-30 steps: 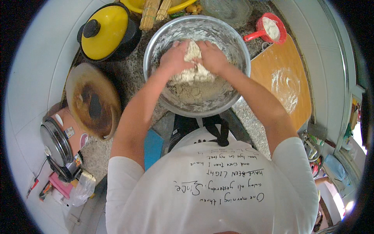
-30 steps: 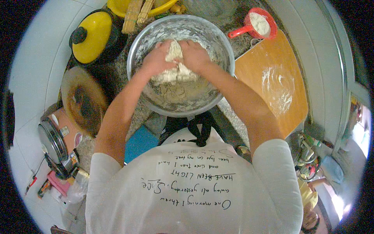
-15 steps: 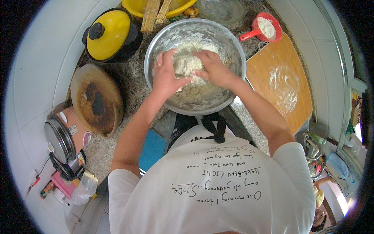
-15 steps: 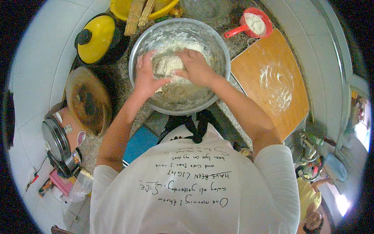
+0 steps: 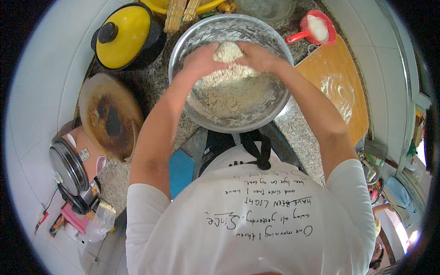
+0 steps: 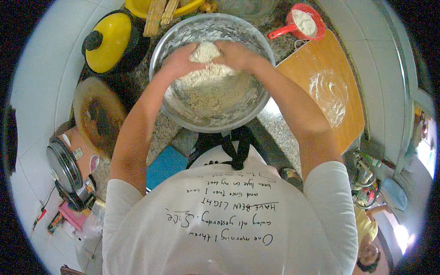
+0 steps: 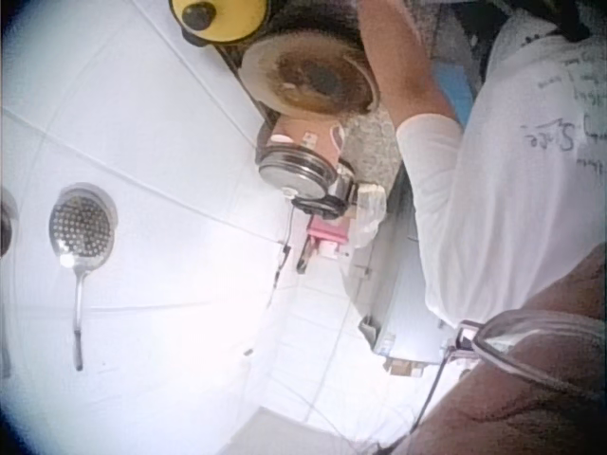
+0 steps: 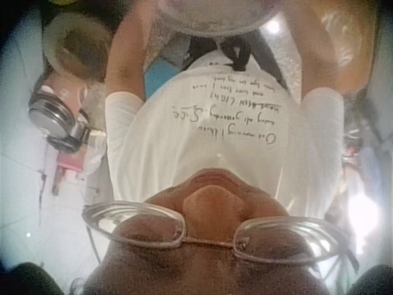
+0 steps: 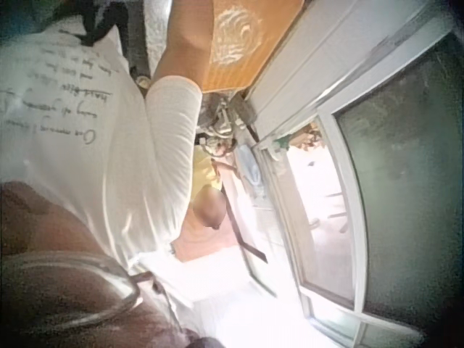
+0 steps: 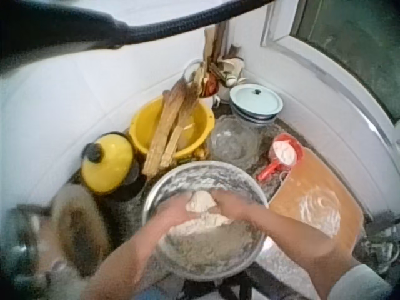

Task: The person kneads a large mass of dough in a metal bowl using both hands. They repeatedly press, fold, and turn the dough to combine it into a cohesive ball. A second person is visible in the background but does not assist with the task.

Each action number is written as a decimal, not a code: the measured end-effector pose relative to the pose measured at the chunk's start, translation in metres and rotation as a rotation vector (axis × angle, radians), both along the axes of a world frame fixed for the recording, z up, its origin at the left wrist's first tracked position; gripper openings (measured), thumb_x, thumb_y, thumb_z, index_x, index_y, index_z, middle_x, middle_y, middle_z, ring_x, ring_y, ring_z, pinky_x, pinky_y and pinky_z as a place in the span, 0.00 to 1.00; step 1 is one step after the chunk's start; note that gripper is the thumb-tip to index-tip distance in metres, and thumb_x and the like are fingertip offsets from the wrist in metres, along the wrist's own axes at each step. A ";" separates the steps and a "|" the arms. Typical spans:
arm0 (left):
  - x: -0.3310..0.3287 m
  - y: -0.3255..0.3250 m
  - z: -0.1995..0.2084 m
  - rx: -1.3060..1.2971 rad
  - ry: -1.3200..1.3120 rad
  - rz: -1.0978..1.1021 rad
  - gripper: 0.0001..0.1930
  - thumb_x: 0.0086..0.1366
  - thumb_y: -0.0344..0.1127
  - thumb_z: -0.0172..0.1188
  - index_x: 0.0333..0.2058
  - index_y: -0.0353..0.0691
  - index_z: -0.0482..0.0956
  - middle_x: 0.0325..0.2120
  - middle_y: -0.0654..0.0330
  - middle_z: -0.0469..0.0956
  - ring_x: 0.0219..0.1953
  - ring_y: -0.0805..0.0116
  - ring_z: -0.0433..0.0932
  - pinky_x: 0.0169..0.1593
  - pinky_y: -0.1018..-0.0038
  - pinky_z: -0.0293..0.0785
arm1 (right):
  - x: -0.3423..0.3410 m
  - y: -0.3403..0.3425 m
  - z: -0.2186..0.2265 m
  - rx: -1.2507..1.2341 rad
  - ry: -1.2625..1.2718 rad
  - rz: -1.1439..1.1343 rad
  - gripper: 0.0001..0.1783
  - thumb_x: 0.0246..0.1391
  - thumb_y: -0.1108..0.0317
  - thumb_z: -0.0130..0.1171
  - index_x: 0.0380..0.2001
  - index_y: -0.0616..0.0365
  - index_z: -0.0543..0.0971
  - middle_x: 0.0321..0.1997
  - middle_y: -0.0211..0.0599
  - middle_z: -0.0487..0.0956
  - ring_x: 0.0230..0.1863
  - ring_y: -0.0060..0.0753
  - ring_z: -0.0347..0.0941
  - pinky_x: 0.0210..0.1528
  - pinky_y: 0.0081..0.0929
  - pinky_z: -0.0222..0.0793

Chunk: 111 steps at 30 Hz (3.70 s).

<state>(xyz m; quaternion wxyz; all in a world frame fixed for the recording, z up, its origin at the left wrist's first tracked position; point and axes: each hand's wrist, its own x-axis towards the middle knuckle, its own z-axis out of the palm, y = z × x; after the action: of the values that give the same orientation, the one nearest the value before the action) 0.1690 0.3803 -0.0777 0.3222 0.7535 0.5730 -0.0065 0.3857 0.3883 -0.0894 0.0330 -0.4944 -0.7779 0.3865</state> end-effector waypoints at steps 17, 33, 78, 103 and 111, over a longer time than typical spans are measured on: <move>-0.026 -0.097 0.006 0.599 -0.060 0.244 0.08 0.63 0.36 0.59 0.36 0.40 0.80 0.34 0.51 0.80 0.34 0.45 0.79 0.38 0.57 0.75 | -0.070 -0.125 -0.038 0.379 0.203 0.236 0.24 0.48 0.74 0.60 0.52 0.54 0.78 0.63 0.41 0.71 0.65 0.51 0.64 0.69 0.41 0.57; -0.040 -0.132 -0.019 0.771 -0.308 0.422 0.07 0.61 0.37 0.60 0.35 0.43 0.81 0.31 0.53 0.81 0.32 0.49 0.80 0.34 0.60 0.76 | -0.063 -0.160 -0.053 0.126 -0.121 0.051 0.18 0.53 0.73 0.51 0.48 0.60 0.74 0.47 0.57 0.73 0.52 0.61 0.71 0.53 0.48 0.72; -0.038 -0.126 -0.053 0.769 -0.407 0.427 0.06 0.60 0.31 0.61 0.35 0.37 0.81 0.32 0.50 0.81 0.34 0.51 0.80 0.39 0.65 0.76 | 0.012 -0.128 -0.033 0.185 -0.330 0.311 0.20 0.46 0.75 0.58 0.45 0.51 0.83 0.64 0.47 0.70 0.63 0.50 0.66 0.64 0.41 0.64; -0.037 -0.128 -0.046 0.745 -0.419 0.514 0.06 0.60 0.30 0.61 0.35 0.36 0.81 0.31 0.50 0.80 0.32 0.53 0.80 0.38 0.66 0.75 | -0.012 -0.147 -0.021 0.061 -0.320 0.312 0.23 0.45 0.75 0.58 0.48 0.55 0.80 0.66 0.39 0.68 0.69 0.43 0.61 0.67 0.43 0.59; -0.058 -0.126 -0.046 0.762 -0.409 0.504 0.06 0.59 0.29 0.62 0.35 0.36 0.81 0.29 0.51 0.80 0.32 0.53 0.80 0.37 0.67 0.75 | -0.056 -0.129 -0.035 0.229 -0.073 0.153 0.30 0.48 0.78 0.52 0.57 0.51 0.75 0.53 0.41 0.73 0.56 0.48 0.68 0.56 0.36 0.69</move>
<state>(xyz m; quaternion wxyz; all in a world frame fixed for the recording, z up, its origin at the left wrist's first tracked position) 0.1109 0.2544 -0.1242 0.1214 0.6415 0.6240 0.4293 0.3294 0.2589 -0.1246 0.0313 -0.4402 -0.8530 0.2785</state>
